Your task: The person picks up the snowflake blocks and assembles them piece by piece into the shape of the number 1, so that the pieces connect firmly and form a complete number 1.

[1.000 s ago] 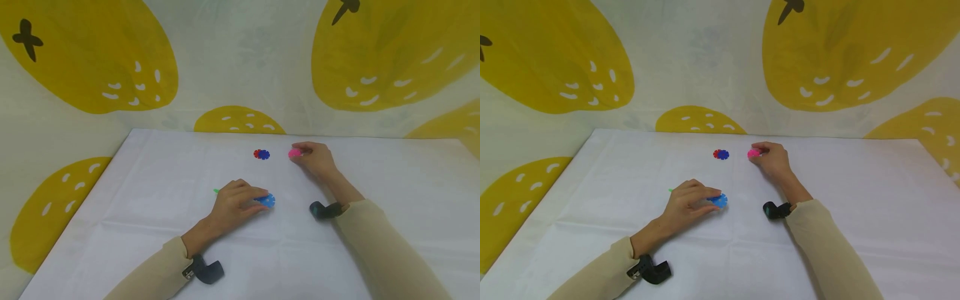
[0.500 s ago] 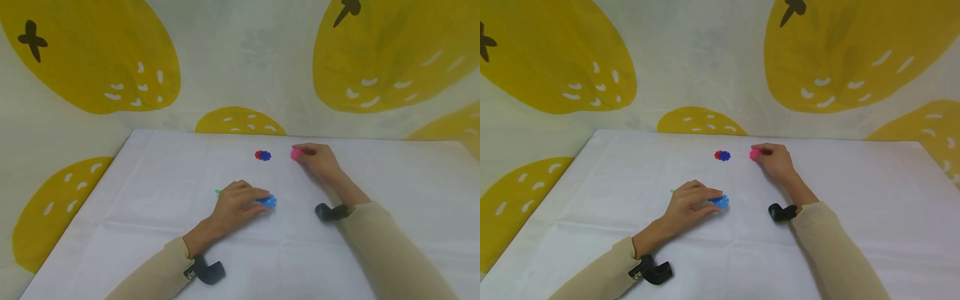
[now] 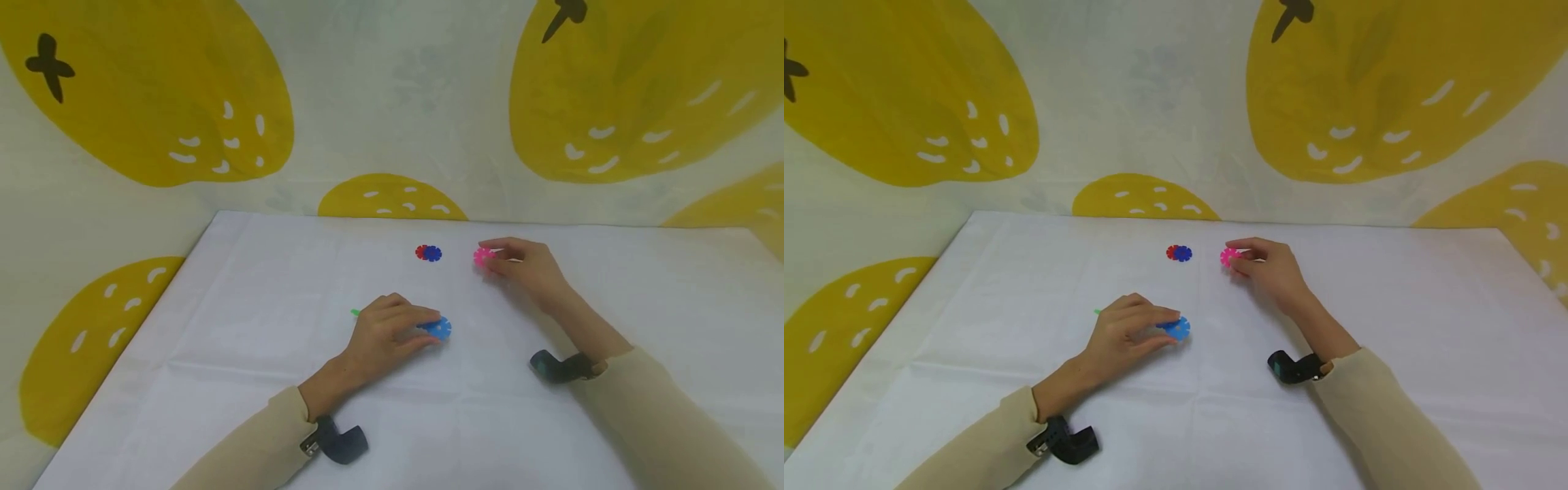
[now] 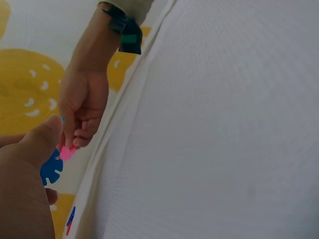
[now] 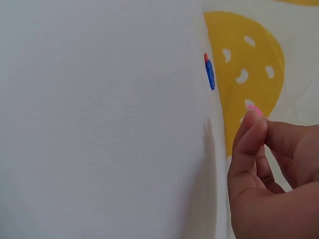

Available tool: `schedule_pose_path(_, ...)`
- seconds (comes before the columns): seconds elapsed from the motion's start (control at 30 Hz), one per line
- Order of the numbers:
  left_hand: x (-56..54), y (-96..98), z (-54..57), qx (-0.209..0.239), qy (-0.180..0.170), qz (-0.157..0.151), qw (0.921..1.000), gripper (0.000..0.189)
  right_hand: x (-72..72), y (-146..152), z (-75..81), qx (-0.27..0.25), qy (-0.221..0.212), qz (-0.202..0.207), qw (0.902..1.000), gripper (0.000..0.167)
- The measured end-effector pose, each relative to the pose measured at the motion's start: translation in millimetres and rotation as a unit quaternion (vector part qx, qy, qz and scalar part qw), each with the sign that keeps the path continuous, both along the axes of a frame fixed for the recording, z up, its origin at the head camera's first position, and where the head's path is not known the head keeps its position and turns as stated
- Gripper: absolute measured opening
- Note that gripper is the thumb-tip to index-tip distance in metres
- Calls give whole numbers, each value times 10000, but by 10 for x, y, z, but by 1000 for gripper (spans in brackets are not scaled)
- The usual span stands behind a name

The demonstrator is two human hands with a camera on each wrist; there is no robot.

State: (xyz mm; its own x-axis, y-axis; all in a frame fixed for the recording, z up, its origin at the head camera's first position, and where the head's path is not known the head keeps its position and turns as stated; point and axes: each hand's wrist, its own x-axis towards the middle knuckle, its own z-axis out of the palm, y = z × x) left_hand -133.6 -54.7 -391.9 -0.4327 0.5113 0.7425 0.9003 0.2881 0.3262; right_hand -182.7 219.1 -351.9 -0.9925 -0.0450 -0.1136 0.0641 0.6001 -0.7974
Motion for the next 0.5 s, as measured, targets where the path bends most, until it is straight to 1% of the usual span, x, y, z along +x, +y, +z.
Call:
schedule_pose_path(0.13, 1, -1, -7, 10, 5, 9, 10000, 36, 120, 16, 0, -97, -64, 34, 9999, 46)
schedule_pose_path(0.27, 1, -1, -10, 2, -11, -1, 10000, 37, 249, 16, 7, -140, -215, 85, 9996, 50)
schedule_pose_path(0.37, 3, -3, -8, -20, -38, -5, 10000, 38, 349, 3, 18, -181, -232, 151, 9995, 49)
schedule_pose_path(0.5, 5, -9, -5, -72, -54, 21, 10000, 38, 482, -38, 16, -312, -91, 271, 9991, 45)
